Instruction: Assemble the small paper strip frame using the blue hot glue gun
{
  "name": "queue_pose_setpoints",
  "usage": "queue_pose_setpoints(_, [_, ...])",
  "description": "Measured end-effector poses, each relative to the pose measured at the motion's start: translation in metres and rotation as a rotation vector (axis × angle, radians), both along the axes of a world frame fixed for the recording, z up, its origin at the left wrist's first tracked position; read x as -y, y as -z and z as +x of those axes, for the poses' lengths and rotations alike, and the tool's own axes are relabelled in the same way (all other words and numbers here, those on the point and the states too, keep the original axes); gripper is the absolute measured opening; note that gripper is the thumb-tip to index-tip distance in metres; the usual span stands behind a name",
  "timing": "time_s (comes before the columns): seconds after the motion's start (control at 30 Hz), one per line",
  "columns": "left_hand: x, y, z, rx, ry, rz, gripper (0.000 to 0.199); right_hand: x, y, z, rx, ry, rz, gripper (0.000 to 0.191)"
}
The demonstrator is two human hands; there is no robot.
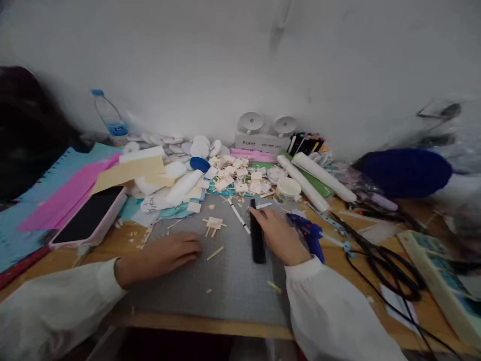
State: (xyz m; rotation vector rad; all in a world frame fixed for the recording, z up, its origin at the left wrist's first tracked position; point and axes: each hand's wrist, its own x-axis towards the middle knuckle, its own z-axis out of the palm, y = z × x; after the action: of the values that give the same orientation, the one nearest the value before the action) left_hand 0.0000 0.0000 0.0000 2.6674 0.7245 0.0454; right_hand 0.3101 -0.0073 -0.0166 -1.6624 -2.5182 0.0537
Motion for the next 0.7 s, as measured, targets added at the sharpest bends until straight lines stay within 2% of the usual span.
queue_pose_setpoints(0.13, [0.002, 0.001, -0.005, 0.053, -0.018, -0.010, 0.023, 0.046, -0.005, 0.006, -0.031, 0.018, 0.034, 0.074])
queue_pose_setpoints(0.2, [0.003, 0.000, -0.005, 0.075, -0.019, -0.015, 0.023, 0.071, -0.019, 0.003, -0.059, -0.016, -0.041, 0.077])
queue_pose_setpoints(0.27, [0.005, -0.002, -0.005, 0.086, -0.012, -0.003, 0.021, 0.089, -0.039, -0.005, -0.116, -0.112, -0.154, 0.074])
queue_pose_setpoints(0.33, [0.007, -0.002, -0.003, 0.073, -0.002, 0.022, 0.019, 0.096, -0.058, -0.019, -0.190, -0.240, -0.262, 0.067])
queue_pose_setpoints(0.4, [0.009, -0.002, -0.001, 0.043, -0.005, 0.058, 0.018, 0.090, -0.066, -0.036, -0.259, -0.308, -0.304, 0.057])
queue_pose_setpoints(0.47, [0.009, -0.002, -0.001, 0.038, -0.034, 0.103, 0.019, 0.075, -0.060, -0.053, -0.290, -0.322, -0.268, 0.045])
queue_pose_setpoints(0.57, [-0.005, -0.007, -0.003, 0.136, -0.160, 0.193, 0.021, 0.048, -0.036, -0.070, -0.200, -0.306, -0.138, 0.033])
queue_pose_setpoints(0.7, [-0.055, -0.025, -0.011, 0.342, -0.363, 0.377, 0.016, 0.031, -0.011, -0.082, -0.040, -0.279, -0.032, 0.015])
